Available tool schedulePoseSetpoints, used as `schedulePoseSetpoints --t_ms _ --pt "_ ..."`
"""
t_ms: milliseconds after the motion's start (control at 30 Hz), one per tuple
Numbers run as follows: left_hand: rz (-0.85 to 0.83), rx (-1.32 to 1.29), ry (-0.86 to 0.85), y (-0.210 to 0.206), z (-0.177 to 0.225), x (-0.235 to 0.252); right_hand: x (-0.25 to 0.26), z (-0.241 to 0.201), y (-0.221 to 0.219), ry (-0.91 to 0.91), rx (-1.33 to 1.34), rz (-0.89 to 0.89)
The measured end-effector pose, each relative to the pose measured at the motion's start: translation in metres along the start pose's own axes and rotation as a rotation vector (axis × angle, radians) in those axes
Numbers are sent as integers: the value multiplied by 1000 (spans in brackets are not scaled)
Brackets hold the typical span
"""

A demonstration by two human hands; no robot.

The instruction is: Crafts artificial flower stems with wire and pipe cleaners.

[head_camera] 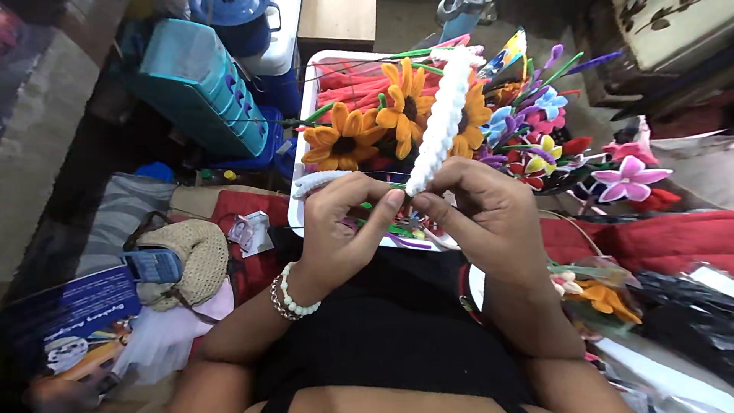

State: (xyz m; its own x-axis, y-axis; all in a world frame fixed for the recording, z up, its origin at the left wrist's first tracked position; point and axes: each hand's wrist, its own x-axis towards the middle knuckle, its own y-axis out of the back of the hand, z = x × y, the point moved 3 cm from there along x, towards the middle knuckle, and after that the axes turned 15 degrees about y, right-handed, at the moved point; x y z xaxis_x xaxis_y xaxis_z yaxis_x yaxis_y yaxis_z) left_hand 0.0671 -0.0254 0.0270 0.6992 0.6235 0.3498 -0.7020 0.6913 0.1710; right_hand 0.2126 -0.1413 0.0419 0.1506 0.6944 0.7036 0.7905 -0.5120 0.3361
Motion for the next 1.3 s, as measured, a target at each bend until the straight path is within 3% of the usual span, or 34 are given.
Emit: schedulePoseSetpoints --t_ms 200,467,667,1300 --pt "-72 -184 136 -1 -7 0 -1 0 -6 36 19 17" --pt "-241 -538 479 -4 -14 -2 -1 -8 -9 115 -118 12" --pt "-361 -716 631 -2 -11 -7 -1 -14 -12 195 -166 20" --pt "-573 -724 856 -7 -14 3 -6 1 -4 163 -4 4"
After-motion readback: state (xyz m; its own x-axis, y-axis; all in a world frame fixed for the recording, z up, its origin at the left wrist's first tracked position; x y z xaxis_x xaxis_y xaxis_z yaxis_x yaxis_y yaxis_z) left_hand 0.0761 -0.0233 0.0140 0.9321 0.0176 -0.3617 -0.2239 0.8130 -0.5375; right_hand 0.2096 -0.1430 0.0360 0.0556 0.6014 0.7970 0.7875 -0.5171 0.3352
